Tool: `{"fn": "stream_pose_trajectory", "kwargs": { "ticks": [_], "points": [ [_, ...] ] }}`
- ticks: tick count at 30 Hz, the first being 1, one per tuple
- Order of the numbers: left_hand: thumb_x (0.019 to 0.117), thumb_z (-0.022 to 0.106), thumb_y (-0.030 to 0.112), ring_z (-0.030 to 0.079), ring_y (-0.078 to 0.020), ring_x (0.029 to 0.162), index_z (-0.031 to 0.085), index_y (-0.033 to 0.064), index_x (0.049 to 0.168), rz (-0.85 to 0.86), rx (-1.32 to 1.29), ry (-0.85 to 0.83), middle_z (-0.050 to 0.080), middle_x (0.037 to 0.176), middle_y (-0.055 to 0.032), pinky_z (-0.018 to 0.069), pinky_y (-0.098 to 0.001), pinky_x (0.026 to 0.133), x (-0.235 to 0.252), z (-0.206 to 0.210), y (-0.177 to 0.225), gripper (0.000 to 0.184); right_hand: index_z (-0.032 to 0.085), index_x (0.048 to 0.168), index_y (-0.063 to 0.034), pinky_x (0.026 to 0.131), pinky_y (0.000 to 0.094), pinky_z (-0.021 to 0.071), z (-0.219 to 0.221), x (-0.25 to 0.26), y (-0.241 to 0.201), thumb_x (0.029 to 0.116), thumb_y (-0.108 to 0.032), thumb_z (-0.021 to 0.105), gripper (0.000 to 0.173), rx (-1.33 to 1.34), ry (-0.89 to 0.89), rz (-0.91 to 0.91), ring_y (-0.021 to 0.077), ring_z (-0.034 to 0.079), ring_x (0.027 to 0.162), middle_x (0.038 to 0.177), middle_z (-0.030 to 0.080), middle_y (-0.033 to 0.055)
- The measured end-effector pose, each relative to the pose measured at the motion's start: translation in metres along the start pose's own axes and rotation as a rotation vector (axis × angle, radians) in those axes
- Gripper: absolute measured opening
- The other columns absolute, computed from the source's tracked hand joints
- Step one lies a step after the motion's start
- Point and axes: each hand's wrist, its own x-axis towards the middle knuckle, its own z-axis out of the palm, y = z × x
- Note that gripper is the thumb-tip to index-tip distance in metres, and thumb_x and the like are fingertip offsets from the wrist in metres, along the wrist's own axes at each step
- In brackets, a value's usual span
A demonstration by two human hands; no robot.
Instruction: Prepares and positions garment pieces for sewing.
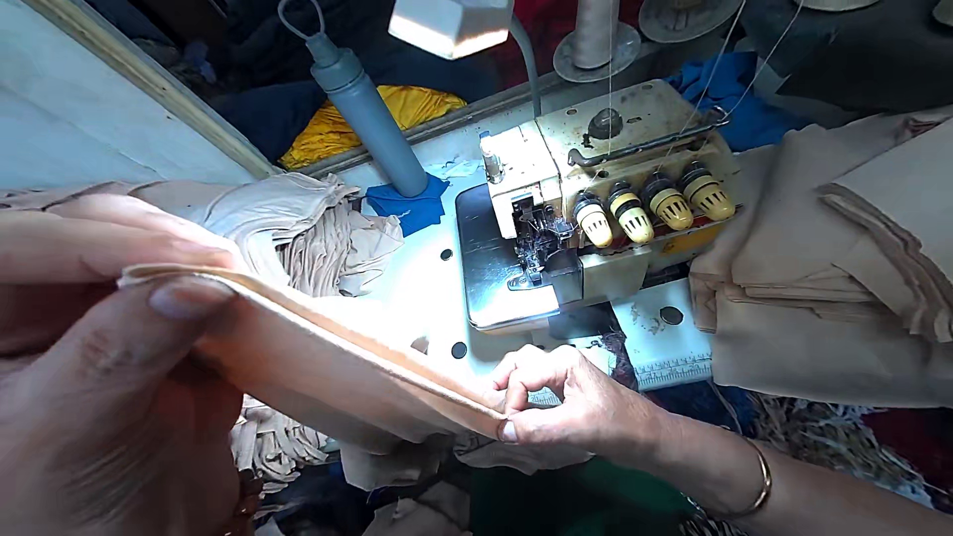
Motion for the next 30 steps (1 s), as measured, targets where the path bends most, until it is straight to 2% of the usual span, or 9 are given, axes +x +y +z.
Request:
{"fn": "stream_pose_trajectory", "kwargs": {
  "ticks": [6,12,14,17,22,24,26,28,30],
  "points": [
    [0.0906,0.074,0.009,0.068,-0.0063,0.079,0.065,0.0180,0.098,-0.068,-0.062,0.029,0.069,0.089,0.0071,0.0581,-0.0192,0.073,-0.005,0.001,-0.002,0.015,0.068,0.067,-0.0114,0.076,0.0169,0.0433,0.007,-0.003,0.010,0.0837,-0.027,0.077,0.025,-0.207,0.200,-0.088,-0.0005,0.058,0.090,0.080,0.064,-0.0065],
    [0.0941,0.069,0.004,0.068,-0.0017,0.075,0.067,0.0145,0.095,-0.019,-0.065,-0.006,0.070,0.085,0.0082,0.0559,-0.0133,0.070,-0.008,-0.006,-0.023,0.010,0.066,0.069,-0.0093,0.069,0.0147,0.0492,0.011,0.002,0.018,0.0825,-0.015,0.072,0.015,-0.308,0.303,-0.181,-0.0009,0.063,0.080,0.077,0.066,-0.0041],
    [0.0962,0.066,0.005,0.067,-0.0011,0.077,0.068,0.0150,0.096,0.006,-0.017,0.002,0.070,0.087,0.0092,0.0555,-0.0140,0.071,-0.001,-0.003,-0.033,0.010,0.066,0.079,-0.0088,0.067,0.0163,0.0534,0.011,0.004,0.024,0.0815,-0.009,0.068,0.003,-0.299,0.342,-0.185,-0.0001,0.064,0.075,0.079,0.067,-0.0036],
    [0.0936,0.067,0.005,0.069,0.0034,0.086,0.071,0.0227,0.100,0.009,0.055,-0.032,0.073,0.095,0.0176,0.0576,-0.0154,0.079,0.021,0.022,-0.051,0.019,0.069,0.098,-0.0038,0.066,0.0159,0.0535,0.001,-0.001,0.035,0.0865,-0.008,0.064,0.013,-0.333,0.287,-0.125,-0.0004,0.063,0.071,0.080,0.067,-0.0014],
    [0.0918,0.073,0.009,0.061,-0.0007,0.069,0.073,0.0053,0.085,-0.255,0.314,-0.204,0.068,0.077,0.0015,0.0505,-0.0179,0.064,0.012,0.093,-0.081,0.008,0.067,0.079,0.0024,0.056,0.0192,0.0471,-0.015,-0.040,0.075,0.0920,-0.013,0.065,0.020,-0.434,0.165,-0.006,0.0040,0.056,0.059,0.066,0.061,0.0063],
    [0.0938,0.074,0.018,0.060,-0.0103,0.065,0.073,0.0089,0.087,-0.360,0.328,-0.322,0.067,0.075,-0.0020,0.0501,-0.0296,0.061,-0.009,0.105,-0.090,0.011,0.069,0.081,0.0061,0.063,0.0230,0.0523,-0.018,-0.062,0.094,0.0912,-0.010,0.068,0.019,-0.382,0.141,0.093,0.0087,0.062,0.067,0.074,0.065,0.0112],
    [0.0929,0.074,0.021,0.064,-0.0159,0.078,0.074,0.0132,0.086,-0.356,0.381,-0.399,0.069,0.086,-0.0010,0.0517,-0.0391,0.069,-0.024,0.120,-0.105,0.010,0.071,0.083,0.0080,0.075,0.0241,0.0544,-0.022,-0.077,0.113,0.0902,-0.007,0.070,0.016,-0.317,0.128,0.102,0.0114,0.066,0.081,0.085,0.068,0.0144],
    [0.0896,0.074,0.021,0.062,-0.0188,0.091,0.074,0.0159,0.084,-0.266,0.478,-0.373,0.066,0.093,0.0006,0.0478,-0.0433,0.080,-0.033,0.137,-0.116,0.008,0.072,0.087,0.0095,0.086,0.0244,0.0548,-0.026,-0.084,0.126,0.0905,-0.005,0.071,0.015,-0.249,0.119,0.075,0.0126,0.067,0.093,0.093,0.070,0.0166],
    [0.0884,0.074,0.025,0.061,-0.0205,0.085,0.069,0.0154,0.083,-0.203,0.646,-0.275,0.062,0.084,0.0002,0.0474,-0.0436,0.075,-0.042,0.149,-0.115,0.012,0.072,0.088,0.0108,0.089,0.0254,0.0549,-0.027,-0.085,0.130,0.0910,-0.003,0.070,0.015,-0.211,0.109,0.067,0.0133,0.068,0.096,0.095,0.071,0.0179]
  ]
}}
